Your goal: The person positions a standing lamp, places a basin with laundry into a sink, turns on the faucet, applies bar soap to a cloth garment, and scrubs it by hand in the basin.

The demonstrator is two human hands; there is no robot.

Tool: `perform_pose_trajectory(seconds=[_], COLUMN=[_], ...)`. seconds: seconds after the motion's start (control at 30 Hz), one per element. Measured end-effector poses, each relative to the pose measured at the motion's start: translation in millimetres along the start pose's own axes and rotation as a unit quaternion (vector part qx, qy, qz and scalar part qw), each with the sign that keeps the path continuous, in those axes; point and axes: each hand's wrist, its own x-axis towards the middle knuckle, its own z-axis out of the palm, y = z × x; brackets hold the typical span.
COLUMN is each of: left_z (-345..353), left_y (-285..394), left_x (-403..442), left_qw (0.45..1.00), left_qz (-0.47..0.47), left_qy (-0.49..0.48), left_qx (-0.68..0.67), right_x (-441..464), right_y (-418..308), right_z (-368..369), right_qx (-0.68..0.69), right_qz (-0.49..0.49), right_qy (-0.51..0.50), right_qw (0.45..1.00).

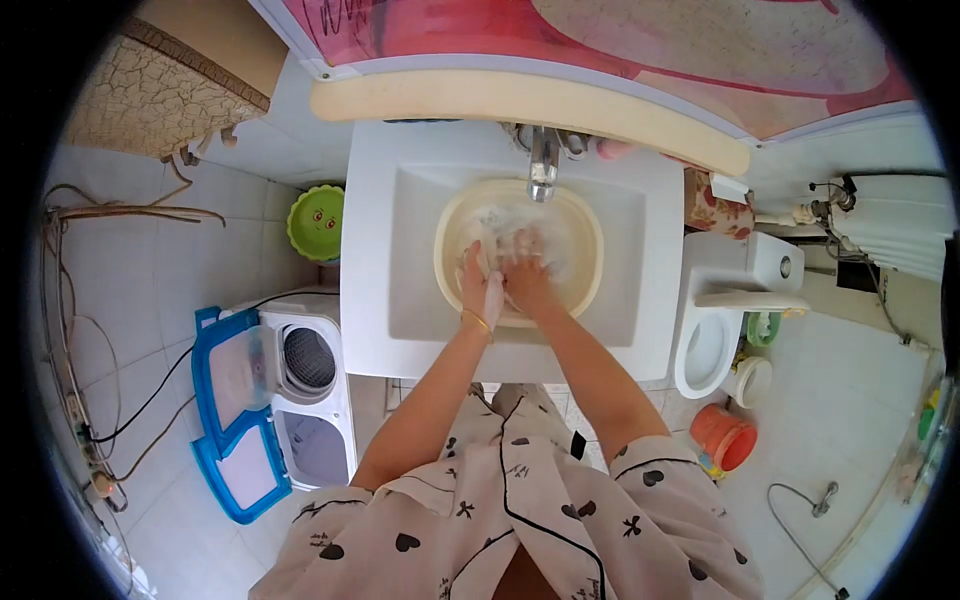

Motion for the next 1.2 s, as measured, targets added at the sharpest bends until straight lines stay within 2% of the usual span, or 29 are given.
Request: perform_pose_trajectory(seconds=[0.03, 0.13, 0.2, 0.23, 0.33, 0.43, 0.5, 0.53, 0.6, 0.63, 0.67, 0.7, 0.73, 0.8, 0.83, 0.9, 1.0, 1.03, 1.13, 1.2], left_z=[2.5, 7.4, 5.2, 5.3, 8.1, 8.6, 3.9, 3.0, 2.0, 2.7, 4.8, 3.4, 4.5, 9.1, 10.4, 12.3, 0.6, 0.4, 5.8, 16.6], left_y=[-7.2, -15.1, -12.9, -10.1, 0.4, -1.9, -14.1, -18.8, -28.6, -49.1, -80.3, -77.5, -75.5, -58.1, -49.5, -31.9, -6.9, -4.4, -3.2, -11.1], left_x=[5.9, 18.2, 20.3, 21.7, 25.6, 27.3, 32.2, 35.7, 43.3, 50.7, 59.9, 62.2, 59.4, 50.7, 50.1, 49.6, 41.9, 41.4, 34.7, 30.7], left_qw=[1.0, 0.999, 0.998, 0.997, 0.993, 0.993, 0.998, 0.995, 0.957, 0.949, 0.94, 0.929, 0.935, 0.945, 0.922, 0.861, 0.776, 0.774, 0.751, 0.709], left_qz=[0.003, -0.013, -0.059, -0.066, -0.071, -0.052, -0.037, -0.087, -0.186, -0.176, -0.164, -0.152, -0.151, -0.149, -0.204, -0.31, -0.377, -0.366, -0.319, -0.26], left_qy=[0.013, 0.036, 0.029, 0.027, 0.023, 0.034, 0.037, 0.022, -0.007, 0.0, 0.007, 0.016, 0.031, 0.061, 0.045, 0.011, -0.105, -0.107, -0.128, -0.159], left_qx=[0.017, 0.034, 0.004, 0.03, 0.094, 0.096, 0.046, -0.044, -0.222, -0.261, -0.299, -0.336, -0.319, -0.285, -0.326, -0.403, -0.494, -0.505, -0.565, -0.636], right_x=[1.3, 16.4, 17.4, 17.9, 2.0, 7.4, 9.7, 10.8, 11.2, 12.2, 12.1, 11.9, 11.7, 11.9, 12.3, 12.2, 16.2, 17.0, 5.6, 6.3], right_y=[-0.6, 19.9, 12.3, 7.7, -12.1, 11.9, 12.0, 11.2, 2.6, -0.8, 2.9, 9.9, 13.1, 14.1, 12.7, 7.9, -11.8, -19.2, -46.7, -40.7], right_z=[0.0, -7.9, -6.3, -4.7, -9.6, -49.1, -38.8, -34.1, -34.2, -40.6, -48.4, -56.1, -59.6, -41.2, -37.5, -35.2, -47.4, -57.9, -115.4, -140.4], right_qx=[-0.01, 0.02, 0.028, 0.031, -0.1, 0.03, 0.061, 0.075, 0.097, 0.107, 0.084, 0.06, 0.038, 0.132, 0.178, 0.352, 0.59, 0.659, 0.699, 0.698], right_qz=[-0.075, -0.011, 0.091, 0.143, -0.012, -0.007, 0.117, 0.179, 0.13, 0.105, 0.1, 0.095, 0.088, 0.177, 0.221, 0.24, 0.251, 0.25, 0.297, 0.21], right_qy=[-0.001, -0.222, -0.189, -0.172, 0.006, -0.1, -0.051, -0.026, -0.112, -0.154, -0.15, -0.146, -0.142, -0.062, -0.02, -0.041, -0.072, -0.083, -0.038, -0.025], right_qw=[0.997, 0.975, 0.977, 0.974, 0.995, 0.994, 0.99, 0.981, 0.98, 0.977, 0.98, 0.983, 0.985, 0.973, 0.959, 0.904, 0.764, 0.704, 0.65, 0.684])
